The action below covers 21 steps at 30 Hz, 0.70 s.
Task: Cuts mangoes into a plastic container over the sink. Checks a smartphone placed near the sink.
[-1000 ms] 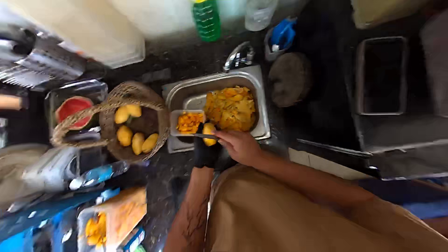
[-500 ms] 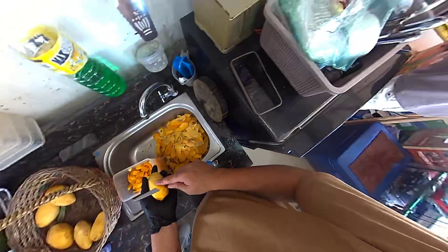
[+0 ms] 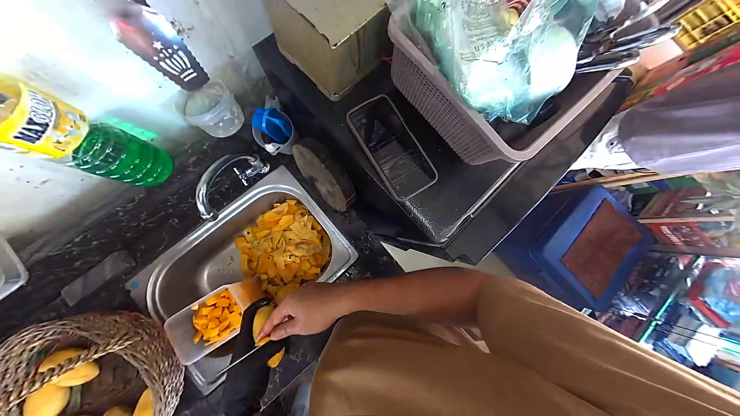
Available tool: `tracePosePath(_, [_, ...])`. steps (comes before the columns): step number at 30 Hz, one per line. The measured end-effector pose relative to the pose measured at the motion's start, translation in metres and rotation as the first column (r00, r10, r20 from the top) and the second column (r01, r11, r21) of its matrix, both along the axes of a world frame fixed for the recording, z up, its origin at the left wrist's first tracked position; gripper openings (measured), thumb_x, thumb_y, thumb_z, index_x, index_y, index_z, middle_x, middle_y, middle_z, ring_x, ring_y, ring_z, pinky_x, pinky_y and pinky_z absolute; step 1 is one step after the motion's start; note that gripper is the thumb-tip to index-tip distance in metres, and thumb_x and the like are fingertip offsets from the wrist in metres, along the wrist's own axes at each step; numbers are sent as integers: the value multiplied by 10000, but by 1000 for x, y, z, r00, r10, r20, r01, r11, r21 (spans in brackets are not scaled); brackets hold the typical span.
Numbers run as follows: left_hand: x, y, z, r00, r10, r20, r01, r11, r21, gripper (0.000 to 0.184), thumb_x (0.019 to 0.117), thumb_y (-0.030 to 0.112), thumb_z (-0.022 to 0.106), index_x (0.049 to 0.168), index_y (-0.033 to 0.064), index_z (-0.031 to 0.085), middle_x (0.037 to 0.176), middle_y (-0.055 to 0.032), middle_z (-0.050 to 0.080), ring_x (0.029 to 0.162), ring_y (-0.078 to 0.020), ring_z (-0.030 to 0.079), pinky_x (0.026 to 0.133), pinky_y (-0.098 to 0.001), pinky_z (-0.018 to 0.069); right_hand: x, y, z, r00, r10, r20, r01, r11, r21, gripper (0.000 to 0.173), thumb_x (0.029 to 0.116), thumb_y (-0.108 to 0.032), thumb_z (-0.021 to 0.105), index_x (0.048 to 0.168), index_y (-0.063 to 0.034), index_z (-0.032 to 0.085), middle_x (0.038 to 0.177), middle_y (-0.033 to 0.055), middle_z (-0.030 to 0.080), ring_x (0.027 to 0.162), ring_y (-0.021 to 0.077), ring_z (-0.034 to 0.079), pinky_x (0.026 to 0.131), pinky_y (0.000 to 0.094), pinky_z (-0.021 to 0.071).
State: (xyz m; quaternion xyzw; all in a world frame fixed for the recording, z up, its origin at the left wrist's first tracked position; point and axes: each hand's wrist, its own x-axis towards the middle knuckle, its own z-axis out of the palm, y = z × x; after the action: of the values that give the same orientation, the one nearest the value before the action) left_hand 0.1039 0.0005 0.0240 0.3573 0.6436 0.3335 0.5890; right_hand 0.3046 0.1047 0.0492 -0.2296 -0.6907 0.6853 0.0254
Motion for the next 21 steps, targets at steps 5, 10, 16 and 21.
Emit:
tracePosePath(5, [-4, 0, 1, 996, -80, -27, 73, 978, -194, 849, 624, 96, 830, 1397, 113, 480, 1070, -114, 687, 770, -240, 703, 525, -384, 599, 4, 21, -10, 962, -227, 154, 209, 970, 122, 356, 1103, -349, 454, 1382, -259, 655, 1338, 15, 683, 1234, 223, 643, 1036, 589, 494])
tracePosePath(10, [-6, -7, 9, 907, -17, 421, 45, 997, -57, 1008, 674, 103, 847, 1515, 145, 293, 1141, -119, 651, 799, -233, 696, 570, -363, 599, 5, 51, -39, 945, -288, 154, 280, 957, 77, 397, 1110, -371, 427, 1430, -237, 620, 1421, 29, 631, 1319, 207, 584, 1105, 545, 448])
tracePosePath(16, [7, -14, 6, 755, 286, 589, -316, 947, -55, 709, 675, 85, 840, 1308, 27, 526, 1104, -167, 695, 931, -262, 710, 755, -426, 618, -18, 29, -70, 906, -325, 272, 311, 946, 95, 372, 1107, -327, 446, 1425, -249, 623, 1369, 78, 666, 1251, 285, 637, 1058, 608, 483])
tracePosePath(21, [2, -7, 13, 728, 224, 648, -331, 942, 46, 953, 635, 144, 916, 1455, 131, 431, 1174, -131, 674, 968, -253, 703, 806, -415, 619, -19, 26, -89, 816, -367, 446, 348, 929, 126, 511, 1102, -410, 420, 1583, -238, 413, 1417, 167, 615, 1216, 395, 642, 1006, 663, 488])
